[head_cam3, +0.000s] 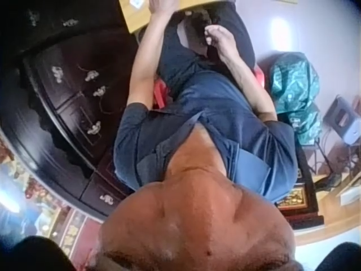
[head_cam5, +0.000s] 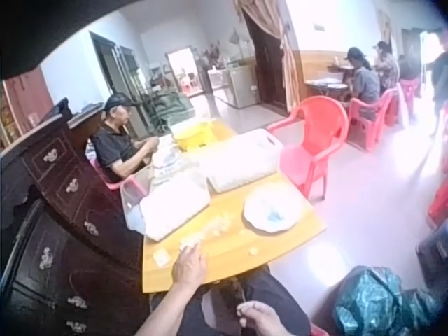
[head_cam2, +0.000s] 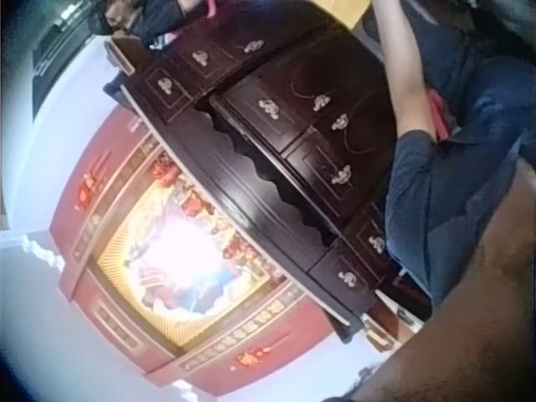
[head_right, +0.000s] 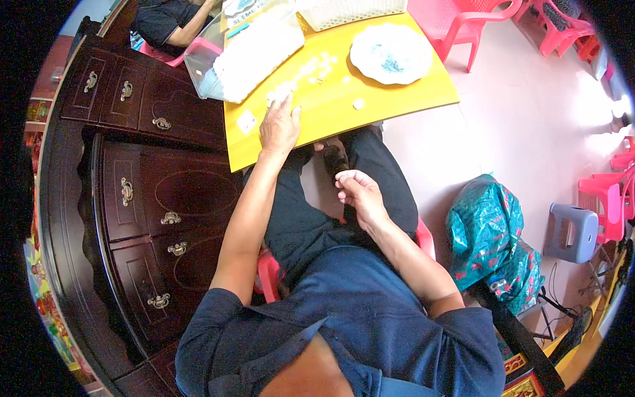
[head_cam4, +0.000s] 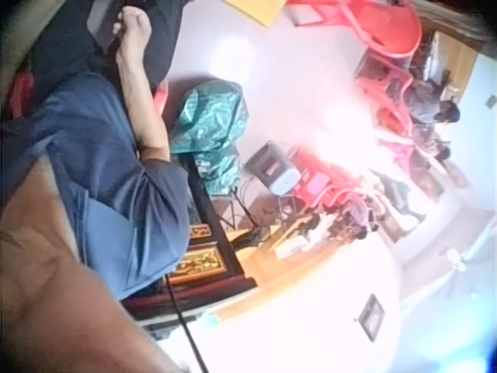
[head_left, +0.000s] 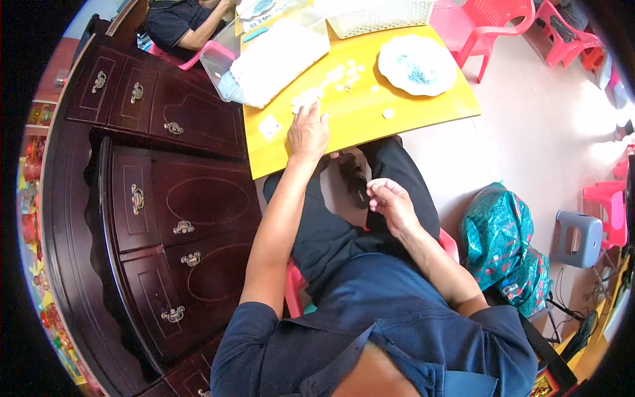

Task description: Manually assembling small white plastic components at a work table in a workshop.

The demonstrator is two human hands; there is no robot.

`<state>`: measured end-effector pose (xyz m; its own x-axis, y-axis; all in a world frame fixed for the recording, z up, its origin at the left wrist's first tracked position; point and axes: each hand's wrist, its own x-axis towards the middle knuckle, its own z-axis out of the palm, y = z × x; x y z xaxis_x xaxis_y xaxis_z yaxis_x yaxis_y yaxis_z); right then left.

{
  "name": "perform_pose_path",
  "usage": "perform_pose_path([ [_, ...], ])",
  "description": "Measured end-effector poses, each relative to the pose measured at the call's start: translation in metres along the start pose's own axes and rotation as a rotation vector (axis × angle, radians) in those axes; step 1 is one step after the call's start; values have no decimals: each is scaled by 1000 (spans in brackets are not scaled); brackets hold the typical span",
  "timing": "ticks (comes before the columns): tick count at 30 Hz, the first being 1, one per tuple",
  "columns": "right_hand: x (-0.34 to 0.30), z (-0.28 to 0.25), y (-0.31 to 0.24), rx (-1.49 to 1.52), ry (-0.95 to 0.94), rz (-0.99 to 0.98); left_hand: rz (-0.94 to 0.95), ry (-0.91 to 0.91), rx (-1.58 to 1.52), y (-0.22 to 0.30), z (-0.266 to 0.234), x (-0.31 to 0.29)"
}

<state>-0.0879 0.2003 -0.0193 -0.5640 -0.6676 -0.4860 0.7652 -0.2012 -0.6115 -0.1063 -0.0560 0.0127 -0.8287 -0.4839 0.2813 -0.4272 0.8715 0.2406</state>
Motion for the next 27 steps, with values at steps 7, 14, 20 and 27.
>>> perform_pose_path([
  [7, 0, 2, -1, -5, -1, 8, -1, 37, -24, 3, 4, -1],
  [14, 1, -1, -1, -82, 10, -45, 146, 117, -95, 12, -4, -44],
  [20, 1, 7, -17, -483, 22, -338, 269, 209, -209, 14, -10, -66],
  [27, 57, 44, -106, -1416, 169, -1043, 393, 364, -258, -2, -5, -71],
])
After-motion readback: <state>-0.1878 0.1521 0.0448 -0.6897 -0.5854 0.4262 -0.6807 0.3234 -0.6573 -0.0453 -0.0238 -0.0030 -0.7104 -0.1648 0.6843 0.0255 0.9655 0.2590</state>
